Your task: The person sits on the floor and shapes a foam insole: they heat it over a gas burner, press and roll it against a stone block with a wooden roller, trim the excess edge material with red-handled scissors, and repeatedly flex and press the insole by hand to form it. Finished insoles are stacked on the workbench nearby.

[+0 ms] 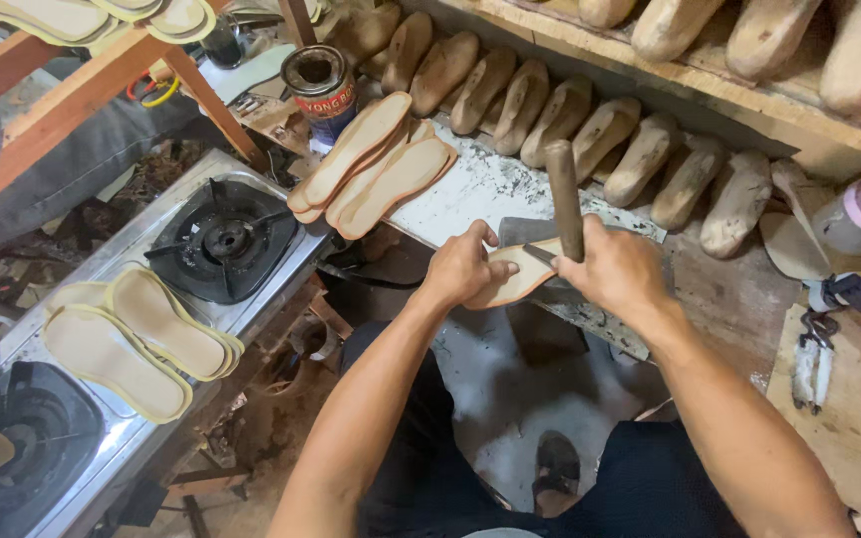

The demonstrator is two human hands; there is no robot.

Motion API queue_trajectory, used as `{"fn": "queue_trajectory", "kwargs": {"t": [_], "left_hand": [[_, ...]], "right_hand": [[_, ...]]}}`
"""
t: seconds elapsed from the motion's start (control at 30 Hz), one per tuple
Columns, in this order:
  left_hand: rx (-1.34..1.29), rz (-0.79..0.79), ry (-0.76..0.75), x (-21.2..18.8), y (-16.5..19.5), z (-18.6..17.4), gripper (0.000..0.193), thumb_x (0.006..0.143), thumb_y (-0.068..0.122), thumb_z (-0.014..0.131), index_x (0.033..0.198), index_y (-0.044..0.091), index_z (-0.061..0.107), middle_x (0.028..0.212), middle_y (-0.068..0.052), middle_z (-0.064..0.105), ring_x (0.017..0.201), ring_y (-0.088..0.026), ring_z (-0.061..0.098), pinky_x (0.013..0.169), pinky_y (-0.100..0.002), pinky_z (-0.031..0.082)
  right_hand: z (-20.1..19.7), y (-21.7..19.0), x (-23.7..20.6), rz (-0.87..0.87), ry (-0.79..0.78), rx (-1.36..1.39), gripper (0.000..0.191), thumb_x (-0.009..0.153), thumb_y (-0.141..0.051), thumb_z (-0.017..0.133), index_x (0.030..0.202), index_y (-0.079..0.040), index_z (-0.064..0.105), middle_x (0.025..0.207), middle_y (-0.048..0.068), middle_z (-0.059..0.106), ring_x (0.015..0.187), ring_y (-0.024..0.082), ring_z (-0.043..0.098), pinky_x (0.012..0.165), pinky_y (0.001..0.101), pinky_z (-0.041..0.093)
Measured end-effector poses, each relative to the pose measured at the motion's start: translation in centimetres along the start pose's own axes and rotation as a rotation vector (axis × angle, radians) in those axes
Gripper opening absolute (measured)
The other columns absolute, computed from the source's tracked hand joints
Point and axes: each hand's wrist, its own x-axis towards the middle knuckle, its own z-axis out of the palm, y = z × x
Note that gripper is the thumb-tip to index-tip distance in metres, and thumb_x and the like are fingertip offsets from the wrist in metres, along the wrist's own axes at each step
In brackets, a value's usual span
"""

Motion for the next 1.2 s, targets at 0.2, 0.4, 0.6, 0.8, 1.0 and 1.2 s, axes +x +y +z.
{"fn": "queue_trajectory", "kwargs": {"t": [0.2,0.4,0.6,0.8,1.0,1.2], "left_hand": [[0.007,-0.018,-0.020,-1.2,0.0,0.3,0.057,0.077,0.044,0.080,0.118,0.008,0.064,0.086,-0.014,0.074,0.085,-0.032,0.073,0.076,-0.044,0.054],[-0.205,0.033,-0.086,-5.1,0.0,0.1,0.063,0.085,0.032,0.072,0.141,0.009,0.059,0.114,-0.018,0.076,0.103,-0.027,0.075,0.092,-0.037,0.055],[-0.311,-0.084,-0.068,-8.4,1.3,0.2,0.061,0.085,0.025,0.070,0.141,0.006,0.057,0.111,-0.016,0.077,0.100,-0.023,0.078,0.091,-0.034,0.055],[-0.311,-0.190,-0.062,-10.0,1.8,-0.2,0.060,0.085,0.025,0.068,0.141,0.006,0.059,0.097,-0.015,0.078,0.086,-0.020,0.077,0.083,-0.032,0.056],[-0.595,-0.208,-0.138,-9.6,0.0,2.2,0.036,0.093,0.020,0.075,0.116,-0.005,0.063,0.080,-0.013,0.072,0.070,-0.015,0.064,0.065,-0.035,0.053],[-0.802,-0.108,-0.179,-6.5,-1.2,6.5,0.052,0.084,0.010,0.074,0.132,0.007,0.054,0.075,-0.005,0.060,0.063,-0.011,0.056,0.057,-0.030,0.046]], "right_hand": [[0.4,1.1,0.4,0.011,0.059,-0.044,0.049,0.077,-0.037,0.088,0.099,-0.002,0.062,0.071,0.020,0.071,0.063,0.041,0.069,0.056,0.0507,0.052],[-0.1,2.8,1.2,0.083,0.407,0.253,0.044,0.084,-0.037,0.086,0.099,-0.004,0.062,0.085,0.017,0.072,0.074,0.035,0.073,0.063,0.0472,0.056],[1.2,1.9,1.4,0.214,0.020,-0.012,0.047,0.083,-0.042,0.086,0.096,-0.004,0.062,0.067,0.020,0.069,0.062,0.041,0.069,0.059,0.0539,0.053],[1.4,1.3,0.4,0.110,0.450,0.104,0.048,0.090,-0.045,0.081,0.102,-0.003,0.061,0.082,0.021,0.070,0.075,0.043,0.070,0.066,0.0523,0.055],[2.4,0.3,-1.1,0.127,0.039,0.000,0.052,0.080,-0.043,0.083,0.106,-0.002,0.062,0.070,0.022,0.070,0.065,0.044,0.069,0.062,0.0549,0.054],[2.5,-0.1,-1.4,0.103,0.056,0.049,0.050,0.077,-0.041,0.083,0.107,-0.005,0.066,0.072,0.024,0.068,0.067,0.047,0.068,0.062,0.0580,0.053]]}}
